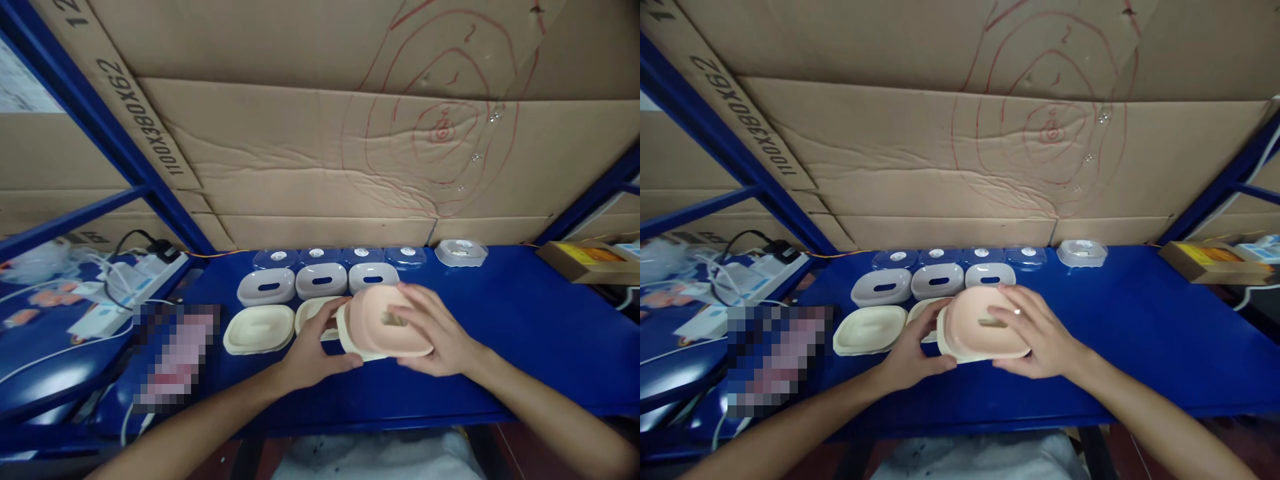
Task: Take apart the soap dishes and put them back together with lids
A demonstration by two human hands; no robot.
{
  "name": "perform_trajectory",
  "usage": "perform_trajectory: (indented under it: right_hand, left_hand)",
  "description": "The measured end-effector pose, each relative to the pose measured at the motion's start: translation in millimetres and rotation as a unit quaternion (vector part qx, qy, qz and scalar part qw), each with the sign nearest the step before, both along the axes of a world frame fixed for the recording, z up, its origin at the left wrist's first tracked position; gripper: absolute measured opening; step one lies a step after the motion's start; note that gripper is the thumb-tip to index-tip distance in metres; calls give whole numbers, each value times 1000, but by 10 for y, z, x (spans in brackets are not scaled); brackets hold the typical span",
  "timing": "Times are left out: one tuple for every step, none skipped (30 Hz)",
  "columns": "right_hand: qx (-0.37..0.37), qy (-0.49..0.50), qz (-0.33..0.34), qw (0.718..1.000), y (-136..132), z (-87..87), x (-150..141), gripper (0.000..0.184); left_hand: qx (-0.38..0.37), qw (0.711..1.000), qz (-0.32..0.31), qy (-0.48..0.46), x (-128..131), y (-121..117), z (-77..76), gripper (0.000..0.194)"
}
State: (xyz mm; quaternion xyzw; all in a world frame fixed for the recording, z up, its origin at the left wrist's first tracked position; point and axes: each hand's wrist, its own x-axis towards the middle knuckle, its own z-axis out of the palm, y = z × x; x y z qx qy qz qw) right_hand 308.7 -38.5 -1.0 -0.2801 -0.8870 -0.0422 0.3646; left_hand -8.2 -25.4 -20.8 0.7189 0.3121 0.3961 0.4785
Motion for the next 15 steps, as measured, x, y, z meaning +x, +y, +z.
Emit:
perform_trajectory:
  right_hand:
    - [-11,23,-25,999,31,67,70,83]
    - [-17,48,-57,997,69,136,157,78]
    - [-23,68,-91,993,116,201,261,74]
    - [-33,74,-122,989,171,255,380,69]
    - [-51,63,-146,986,231,292,508,65]
    - [-75,36,-162,983,294,309,642,61]
    - [-102,-1,-173,980,357,303,773,58]
    - [-124,-35,-182,975,416,276,896,55]
    - [-138,-60,-193,969,468,233,1004,53]
    - [-148,-74,-202,965,512,178,1093,53]
    - [-155,-81,-206,963,546,120,1160,53]
    - [-164,-86,-203,962,571,64,1204,55]
    - [-175,-91,-191,961,588,15,1228,57]
    - [-185,-95,-179,962,598,-24,1235,59]
    - [-190,-96,-170,962,605,-54,1231,60]
  left_hand:
    - [-4,1000,0,2,-5,-4,2,100]
    - [-6,1000,-3,4,-11,-10,3,100]
    - [-5,1000,-8,6,-19,-17,5,102]
    - [-3,1000,-16,9,-26,-25,6,103]
    - [2,1000,-26,11,-32,-33,6,104]
    - [8,999,-36,13,-36,-41,4,105]
    - [14,999,-47,15,-39,-47,1,106]
    - [21,998,-56,17,-40,-52,-2,107]
    - [29,997,-65,21,-41,-55,-6,107]
    - [37,996,-75,27,-41,-57,-9,107]
    - [45,995,-84,36,-41,-57,-11,108]
    - [51,993,-94,46,-40,-56,-12,108]
    - [55,991,-104,56,-40,-54,-12,110]
    - [57,990,-113,66,-40,-51,-12,111]
    - [58,988,-120,73,-39,-48,-12,113]
